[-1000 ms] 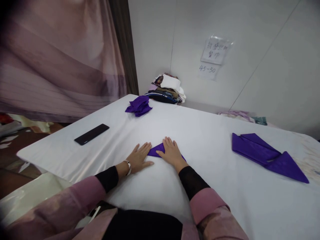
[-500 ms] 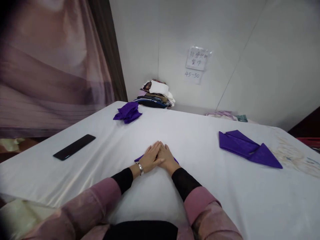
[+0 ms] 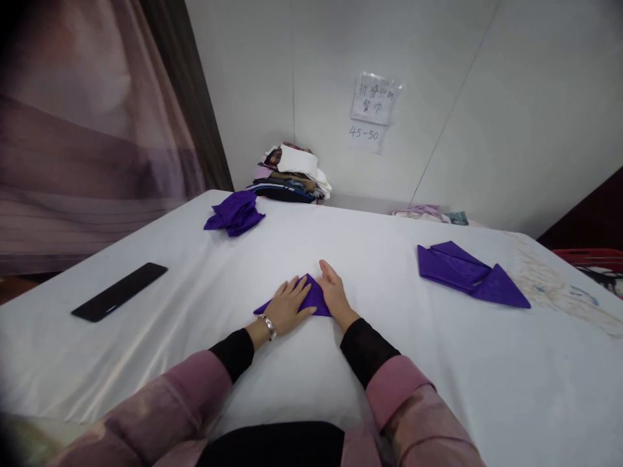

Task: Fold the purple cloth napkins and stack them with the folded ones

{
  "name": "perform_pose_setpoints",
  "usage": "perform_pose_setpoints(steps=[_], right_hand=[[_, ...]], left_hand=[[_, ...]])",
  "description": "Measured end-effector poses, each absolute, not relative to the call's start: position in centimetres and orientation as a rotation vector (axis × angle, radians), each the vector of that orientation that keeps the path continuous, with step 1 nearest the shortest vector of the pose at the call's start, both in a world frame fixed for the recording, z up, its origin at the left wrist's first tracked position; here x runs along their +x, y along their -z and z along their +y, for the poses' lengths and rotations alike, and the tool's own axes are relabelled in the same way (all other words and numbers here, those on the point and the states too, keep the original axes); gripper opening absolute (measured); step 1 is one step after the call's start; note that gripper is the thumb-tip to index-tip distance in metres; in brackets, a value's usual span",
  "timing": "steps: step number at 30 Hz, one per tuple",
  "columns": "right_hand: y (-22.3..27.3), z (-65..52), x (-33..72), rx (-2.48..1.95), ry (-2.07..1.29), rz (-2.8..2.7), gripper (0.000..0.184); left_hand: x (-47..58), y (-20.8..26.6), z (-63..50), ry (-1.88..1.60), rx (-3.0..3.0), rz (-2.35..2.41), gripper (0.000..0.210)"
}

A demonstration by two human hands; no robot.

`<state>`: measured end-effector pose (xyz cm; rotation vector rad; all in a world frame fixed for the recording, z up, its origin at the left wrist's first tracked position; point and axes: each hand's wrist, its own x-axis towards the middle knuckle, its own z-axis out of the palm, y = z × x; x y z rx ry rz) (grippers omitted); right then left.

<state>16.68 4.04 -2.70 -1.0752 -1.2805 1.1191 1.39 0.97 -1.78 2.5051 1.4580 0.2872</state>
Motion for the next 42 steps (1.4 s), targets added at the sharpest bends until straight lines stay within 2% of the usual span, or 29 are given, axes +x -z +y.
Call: perform_pose_setpoints(steps=[7,11,14,17,20,22,26,42], right_hand=[[1.4,3.5,16.6,-0.876,-1.235,-1.062,0.048],[0.0,3.5,18.8,-0.792,-1.234,-0.994,0.053],[-1.1,2.4,20.3,-0.932,-1.025,-1.284,0.053],[-1.0,0.6,20.4,-1.095,-0.762,-1.869,0.052],[0.3,-1.2,19.8,-1.189,-0.520,-2.392,0.068],[1.3,-1.9,19.7,-1.270,-0.398,-2.549,0.077],[2.2,-2.6,20.9,-1.317,-0.306,-2.642,0.078],[2.0,-5.2,25.7,-1.405,-0.298,-2.695,0.067]], left_hand=[[1.6,2.0,0.8,-0.225,2.613,1.504,0.070],[1.7,2.4,1.1,-0.246,2.634,1.509,0.069],[1.7,2.5,1.2,-0.233,2.634,1.512,0.069],[1.7,2.5,1.2,-0.242,2.627,1.502,0.067],[1.7,2.5,1.1,-0.258,2.621,1.489,0.066],[1.6,2.5,1.1,-0.259,2.615,1.487,0.067],[1.6,2.7,1.1,-0.292,2.594,1.475,0.067],[1.7,1.9,0.7,-0.288,2.567,1.484,0.067]])
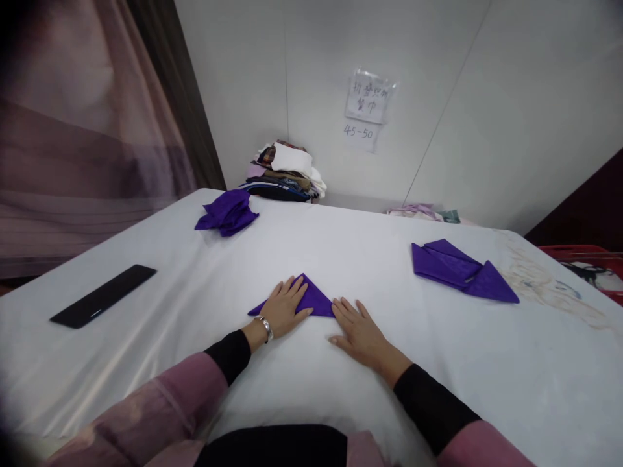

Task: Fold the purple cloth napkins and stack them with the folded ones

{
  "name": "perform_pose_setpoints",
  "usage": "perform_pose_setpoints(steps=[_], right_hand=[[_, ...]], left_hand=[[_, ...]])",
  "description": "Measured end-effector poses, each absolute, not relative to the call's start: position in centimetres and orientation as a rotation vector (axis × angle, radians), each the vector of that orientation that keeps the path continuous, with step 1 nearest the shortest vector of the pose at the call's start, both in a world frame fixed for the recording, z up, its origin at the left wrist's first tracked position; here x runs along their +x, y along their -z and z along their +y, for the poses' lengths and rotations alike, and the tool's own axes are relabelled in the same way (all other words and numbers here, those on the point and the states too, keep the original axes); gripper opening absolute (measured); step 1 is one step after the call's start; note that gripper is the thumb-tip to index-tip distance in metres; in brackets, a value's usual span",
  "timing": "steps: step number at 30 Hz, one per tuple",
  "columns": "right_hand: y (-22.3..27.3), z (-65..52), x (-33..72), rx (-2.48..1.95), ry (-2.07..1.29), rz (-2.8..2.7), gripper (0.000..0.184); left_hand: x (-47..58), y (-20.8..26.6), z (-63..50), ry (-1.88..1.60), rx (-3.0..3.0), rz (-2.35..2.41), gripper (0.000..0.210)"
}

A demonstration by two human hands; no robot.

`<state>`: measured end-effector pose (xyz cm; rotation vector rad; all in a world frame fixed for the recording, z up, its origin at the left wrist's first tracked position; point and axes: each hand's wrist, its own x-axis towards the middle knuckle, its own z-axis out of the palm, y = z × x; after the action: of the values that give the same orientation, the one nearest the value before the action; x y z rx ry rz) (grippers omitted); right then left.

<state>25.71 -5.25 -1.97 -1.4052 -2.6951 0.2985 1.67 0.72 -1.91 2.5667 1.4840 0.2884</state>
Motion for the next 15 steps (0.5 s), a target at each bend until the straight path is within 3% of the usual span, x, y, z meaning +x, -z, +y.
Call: perform_pose_setpoints(steps=[9,15], right_hand=[[-1.5,-4.6,23.7,-1.430,-0.163,-2.584,0.075],[-3.3,-0.8,16.1,-1.252,-0.377,-2.572,0.082]], left_hand=[[1.6,2.0,0.9,-0.289,2.564,1.484,0.067],[1.3,2.0,0.9,-0.196,2.705,1.466,0.057]])
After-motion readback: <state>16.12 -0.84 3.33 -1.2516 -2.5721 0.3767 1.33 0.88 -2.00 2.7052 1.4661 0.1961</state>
